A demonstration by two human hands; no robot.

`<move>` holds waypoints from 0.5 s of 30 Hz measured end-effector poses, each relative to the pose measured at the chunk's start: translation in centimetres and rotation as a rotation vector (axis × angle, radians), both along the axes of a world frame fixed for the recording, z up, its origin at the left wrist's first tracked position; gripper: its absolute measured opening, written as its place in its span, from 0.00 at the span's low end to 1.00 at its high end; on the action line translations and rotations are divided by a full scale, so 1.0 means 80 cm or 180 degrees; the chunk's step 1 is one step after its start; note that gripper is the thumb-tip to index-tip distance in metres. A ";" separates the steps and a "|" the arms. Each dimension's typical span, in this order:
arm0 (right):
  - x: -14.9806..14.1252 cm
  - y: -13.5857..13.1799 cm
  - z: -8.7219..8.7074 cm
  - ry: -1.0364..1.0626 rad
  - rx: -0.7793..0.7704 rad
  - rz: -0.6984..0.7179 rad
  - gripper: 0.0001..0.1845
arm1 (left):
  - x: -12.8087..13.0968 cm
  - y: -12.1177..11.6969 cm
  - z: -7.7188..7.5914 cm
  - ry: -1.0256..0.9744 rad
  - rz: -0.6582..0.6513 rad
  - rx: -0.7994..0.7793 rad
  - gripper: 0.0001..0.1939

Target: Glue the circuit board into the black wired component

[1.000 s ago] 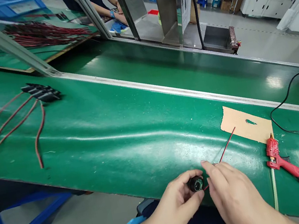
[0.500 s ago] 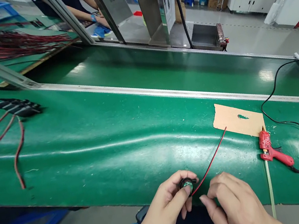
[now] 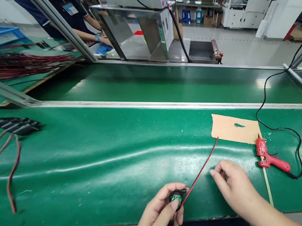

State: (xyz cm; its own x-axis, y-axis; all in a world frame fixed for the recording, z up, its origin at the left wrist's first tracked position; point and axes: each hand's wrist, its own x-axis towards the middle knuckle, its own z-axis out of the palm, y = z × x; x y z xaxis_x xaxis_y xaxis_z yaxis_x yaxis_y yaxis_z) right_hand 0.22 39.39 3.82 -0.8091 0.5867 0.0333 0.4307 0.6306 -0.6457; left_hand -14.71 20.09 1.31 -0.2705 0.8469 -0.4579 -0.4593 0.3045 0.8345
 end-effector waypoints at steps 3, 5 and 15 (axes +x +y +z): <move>0.004 0.038 -0.017 -0.0224 -0.0027 -0.0406 0.22 | -0.010 -0.018 -0.013 0.0043 0.0100 -0.0123 0.39; 0.003 0.058 -0.025 -0.0287 -0.0076 -0.0508 0.22 | -0.013 -0.029 -0.021 0.0062 0.0267 -0.0194 0.39; -0.099 0.078 -0.047 -0.1146 0.0356 0.0485 0.10 | -0.003 -0.039 -0.038 -0.0048 0.0736 -0.0115 0.37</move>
